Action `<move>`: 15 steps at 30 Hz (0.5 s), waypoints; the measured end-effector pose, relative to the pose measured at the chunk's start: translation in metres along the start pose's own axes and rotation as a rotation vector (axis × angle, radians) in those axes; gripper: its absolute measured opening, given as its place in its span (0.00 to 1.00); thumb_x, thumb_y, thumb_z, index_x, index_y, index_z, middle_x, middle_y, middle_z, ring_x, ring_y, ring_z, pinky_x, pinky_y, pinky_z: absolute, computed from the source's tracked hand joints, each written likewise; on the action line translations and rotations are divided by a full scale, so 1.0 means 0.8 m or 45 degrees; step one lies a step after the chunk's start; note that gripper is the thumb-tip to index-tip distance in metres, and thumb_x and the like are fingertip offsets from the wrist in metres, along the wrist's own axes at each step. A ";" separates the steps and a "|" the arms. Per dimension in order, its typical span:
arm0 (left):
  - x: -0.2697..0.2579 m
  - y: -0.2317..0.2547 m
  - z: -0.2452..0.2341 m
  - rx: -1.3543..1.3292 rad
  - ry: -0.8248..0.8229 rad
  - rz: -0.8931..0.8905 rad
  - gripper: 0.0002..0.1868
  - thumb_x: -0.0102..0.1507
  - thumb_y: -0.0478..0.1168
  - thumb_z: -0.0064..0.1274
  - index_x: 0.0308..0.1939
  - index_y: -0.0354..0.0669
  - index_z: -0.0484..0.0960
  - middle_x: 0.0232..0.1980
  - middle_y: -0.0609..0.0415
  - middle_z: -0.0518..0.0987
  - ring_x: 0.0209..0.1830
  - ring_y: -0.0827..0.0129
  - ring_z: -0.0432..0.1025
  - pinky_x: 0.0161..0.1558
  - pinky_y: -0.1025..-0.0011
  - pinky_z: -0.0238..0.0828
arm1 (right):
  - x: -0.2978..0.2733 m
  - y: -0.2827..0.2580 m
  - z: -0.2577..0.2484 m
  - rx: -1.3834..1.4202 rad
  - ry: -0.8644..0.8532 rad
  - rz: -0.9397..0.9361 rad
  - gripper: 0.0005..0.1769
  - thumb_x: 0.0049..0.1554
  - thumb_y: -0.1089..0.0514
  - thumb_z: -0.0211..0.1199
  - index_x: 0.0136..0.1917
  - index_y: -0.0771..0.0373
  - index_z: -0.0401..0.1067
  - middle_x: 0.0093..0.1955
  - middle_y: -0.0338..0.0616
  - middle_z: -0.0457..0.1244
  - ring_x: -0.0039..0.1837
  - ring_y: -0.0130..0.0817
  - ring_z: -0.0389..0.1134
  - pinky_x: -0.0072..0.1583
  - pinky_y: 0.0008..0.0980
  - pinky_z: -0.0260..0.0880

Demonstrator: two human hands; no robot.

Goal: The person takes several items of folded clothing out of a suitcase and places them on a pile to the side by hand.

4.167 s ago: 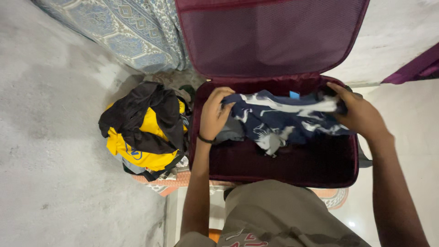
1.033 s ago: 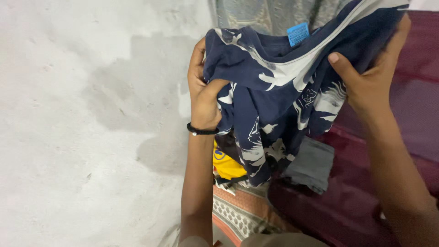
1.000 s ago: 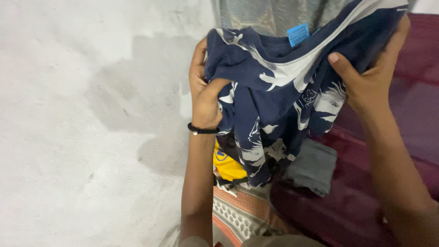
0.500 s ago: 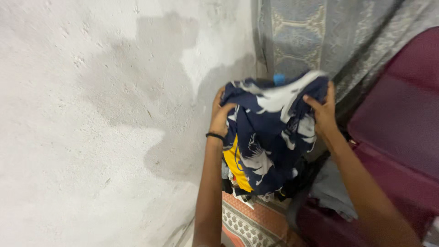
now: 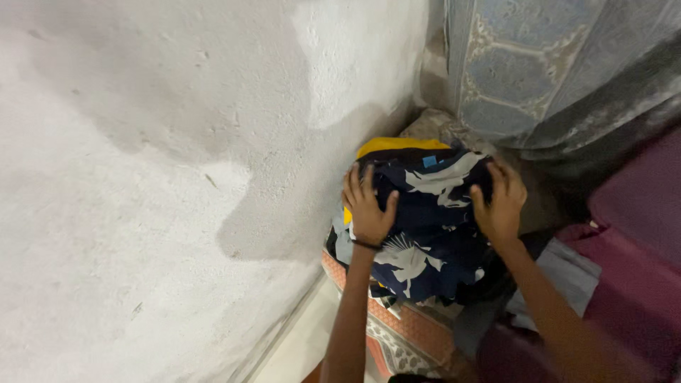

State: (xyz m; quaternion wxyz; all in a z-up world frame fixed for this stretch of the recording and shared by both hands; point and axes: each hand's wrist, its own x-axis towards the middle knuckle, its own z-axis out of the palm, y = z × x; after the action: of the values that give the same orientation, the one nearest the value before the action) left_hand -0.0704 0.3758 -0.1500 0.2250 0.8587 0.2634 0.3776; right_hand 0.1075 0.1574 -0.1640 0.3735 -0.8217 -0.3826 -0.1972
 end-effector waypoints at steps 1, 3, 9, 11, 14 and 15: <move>-0.006 0.013 -0.005 0.121 0.009 0.048 0.38 0.63 0.57 0.56 0.74 0.47 0.67 0.82 0.45 0.57 0.84 0.42 0.44 0.75 0.37 0.36 | -0.006 -0.018 0.000 -0.046 -0.051 -0.039 0.30 0.67 0.42 0.56 0.75 0.61 0.65 0.77 0.56 0.56 0.79 0.58 0.53 0.75 0.60 0.49; -0.016 0.028 0.000 0.145 -0.120 0.159 0.35 0.64 0.57 0.55 0.73 0.50 0.69 0.82 0.50 0.58 0.84 0.42 0.44 0.76 0.38 0.37 | -0.016 -0.040 0.009 -0.090 -0.136 -0.124 0.31 0.65 0.41 0.55 0.75 0.57 0.65 0.79 0.53 0.54 0.82 0.56 0.50 0.75 0.62 0.46; -0.054 -0.001 0.053 0.135 -0.258 0.178 0.31 0.66 0.54 0.53 0.74 0.57 0.72 0.82 0.55 0.61 0.81 0.45 0.52 0.76 0.38 0.41 | -0.051 -0.038 0.076 -0.184 -0.307 -0.209 0.33 0.64 0.39 0.55 0.79 0.48 0.63 0.84 0.45 0.49 0.84 0.54 0.45 0.76 0.65 0.43; -0.058 -0.013 0.072 0.134 -0.221 0.166 0.31 0.64 0.53 0.54 0.72 0.58 0.73 0.81 0.56 0.63 0.79 0.45 0.54 0.76 0.38 0.41 | -0.063 -0.030 0.092 -0.174 -0.274 -0.205 0.33 0.65 0.39 0.55 0.80 0.47 0.62 0.85 0.42 0.48 0.85 0.52 0.44 0.77 0.66 0.42; -0.077 -0.025 0.087 0.143 -0.192 0.139 0.31 0.63 0.54 0.54 0.71 0.59 0.74 0.79 0.57 0.64 0.77 0.46 0.57 0.75 0.38 0.42 | -0.079 -0.019 0.105 -0.232 -0.329 -0.182 0.32 0.63 0.40 0.56 0.78 0.46 0.62 0.84 0.41 0.48 0.84 0.51 0.44 0.76 0.65 0.42; -0.078 -0.029 0.093 0.142 -0.179 0.138 0.31 0.63 0.54 0.54 0.70 0.59 0.74 0.79 0.57 0.65 0.76 0.46 0.57 0.75 0.38 0.42 | -0.080 -0.016 0.110 -0.247 -0.335 -0.189 0.32 0.64 0.41 0.56 0.79 0.46 0.62 0.85 0.41 0.48 0.84 0.52 0.44 0.76 0.65 0.42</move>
State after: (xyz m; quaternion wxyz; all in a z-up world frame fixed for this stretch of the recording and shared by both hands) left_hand -0.0558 0.3410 -0.2424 0.1740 0.9073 0.2209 0.3127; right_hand 0.0609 0.1995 -0.2536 0.2236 -0.8420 -0.4670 -0.1511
